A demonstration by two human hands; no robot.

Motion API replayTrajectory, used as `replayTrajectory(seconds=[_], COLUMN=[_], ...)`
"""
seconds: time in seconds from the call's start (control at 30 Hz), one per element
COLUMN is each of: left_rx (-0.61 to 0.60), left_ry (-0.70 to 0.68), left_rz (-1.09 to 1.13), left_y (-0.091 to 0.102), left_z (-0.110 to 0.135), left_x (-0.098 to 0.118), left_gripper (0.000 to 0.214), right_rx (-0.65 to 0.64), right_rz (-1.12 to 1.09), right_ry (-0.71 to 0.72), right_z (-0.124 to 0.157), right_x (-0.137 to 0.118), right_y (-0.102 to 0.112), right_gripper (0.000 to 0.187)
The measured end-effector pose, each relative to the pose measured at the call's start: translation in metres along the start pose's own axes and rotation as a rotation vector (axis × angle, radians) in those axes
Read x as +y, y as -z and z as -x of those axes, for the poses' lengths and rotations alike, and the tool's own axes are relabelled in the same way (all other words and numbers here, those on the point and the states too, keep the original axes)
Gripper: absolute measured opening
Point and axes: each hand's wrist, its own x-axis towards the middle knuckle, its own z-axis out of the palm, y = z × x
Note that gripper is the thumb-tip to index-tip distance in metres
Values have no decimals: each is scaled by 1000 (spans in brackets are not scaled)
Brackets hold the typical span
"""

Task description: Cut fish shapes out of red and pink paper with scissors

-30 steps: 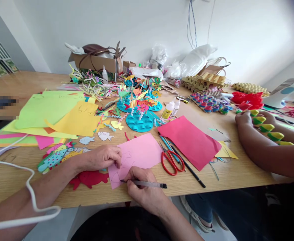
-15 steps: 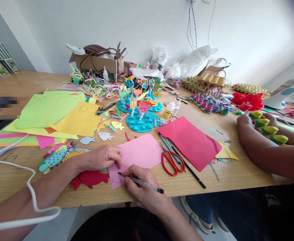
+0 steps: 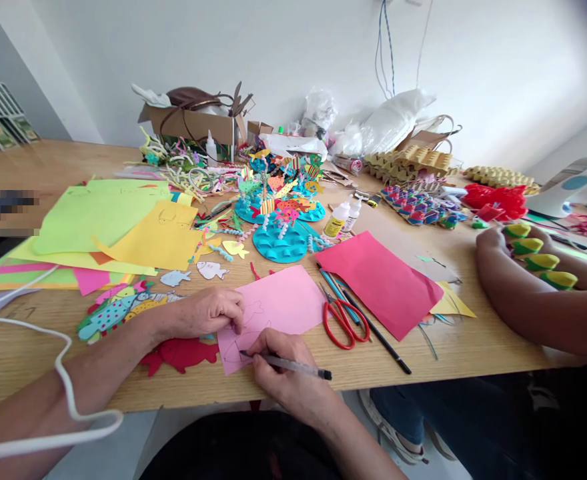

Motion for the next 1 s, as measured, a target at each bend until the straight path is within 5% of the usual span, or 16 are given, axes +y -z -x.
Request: replayTrajectory(seconds=[1.0], left_rx=[-3], left_ry=[-13], left_rz=[12], left_y=[0], left_z=[2], left_x=[-2], left_gripper=[37], right_rx=[-11], right_rz=[-15], right_ry=[-7], right_z=[2], right_x=[-1], right_y=[2], right_gripper=[16])
